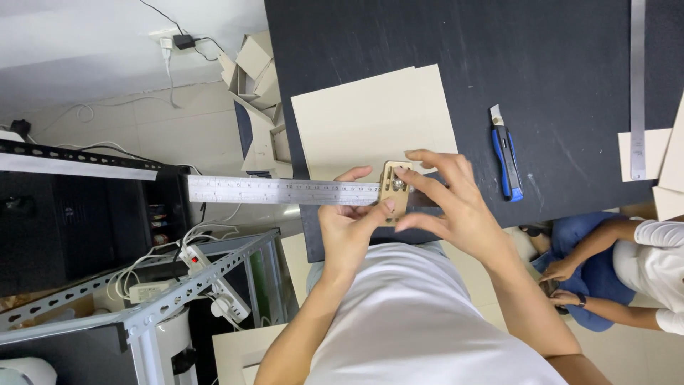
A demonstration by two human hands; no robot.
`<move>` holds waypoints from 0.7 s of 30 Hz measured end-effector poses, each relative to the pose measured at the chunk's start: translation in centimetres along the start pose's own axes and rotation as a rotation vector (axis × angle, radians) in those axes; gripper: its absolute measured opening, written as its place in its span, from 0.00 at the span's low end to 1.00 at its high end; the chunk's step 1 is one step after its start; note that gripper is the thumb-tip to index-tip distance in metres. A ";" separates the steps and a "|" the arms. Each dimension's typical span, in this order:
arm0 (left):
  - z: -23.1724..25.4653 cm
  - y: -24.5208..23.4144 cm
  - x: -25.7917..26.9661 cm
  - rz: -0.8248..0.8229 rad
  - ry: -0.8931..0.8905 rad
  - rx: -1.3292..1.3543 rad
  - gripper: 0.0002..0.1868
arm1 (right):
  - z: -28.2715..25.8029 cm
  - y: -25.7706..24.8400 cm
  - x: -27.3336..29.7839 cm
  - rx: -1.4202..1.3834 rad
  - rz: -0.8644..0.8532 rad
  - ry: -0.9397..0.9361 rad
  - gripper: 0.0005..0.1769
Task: Measuring and cutting pieces of cardboard using a ruler and a utility knife on a workbench.
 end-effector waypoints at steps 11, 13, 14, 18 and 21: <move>0.3 0.8 0.3 0.013 0.019 -0.111 0.26 | 1.6 3.1 0.1 0.518 0.101 -0.152 0.16; 1.0 1.2 0.4 0.021 0.037 -0.142 0.26 | 1.9 3.1 0.0 0.544 0.089 -0.129 0.22; 1.1 1.0 0.3 0.054 0.040 -0.156 0.26 | 2.0 3.0 -0.2 0.524 0.043 -0.091 0.25; 0.0 0.1 0.3 0.077 0.016 -0.162 0.26 | 1.5 4.5 -0.2 0.580 -0.018 -0.118 0.19; 0.2 -0.6 -0.3 0.124 0.042 -0.226 0.26 | 2.2 5.7 -0.2 0.528 -0.017 -0.102 0.20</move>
Point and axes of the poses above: each hand's wrist, its own x-axis away from the middle knuckle, its own y-axis out of the palm, z = x × y, the point moved 6 cm from there along -x, towards the middle knuckle, and after that the axes turned 3 degrees about -z, right-handed, at the moved point
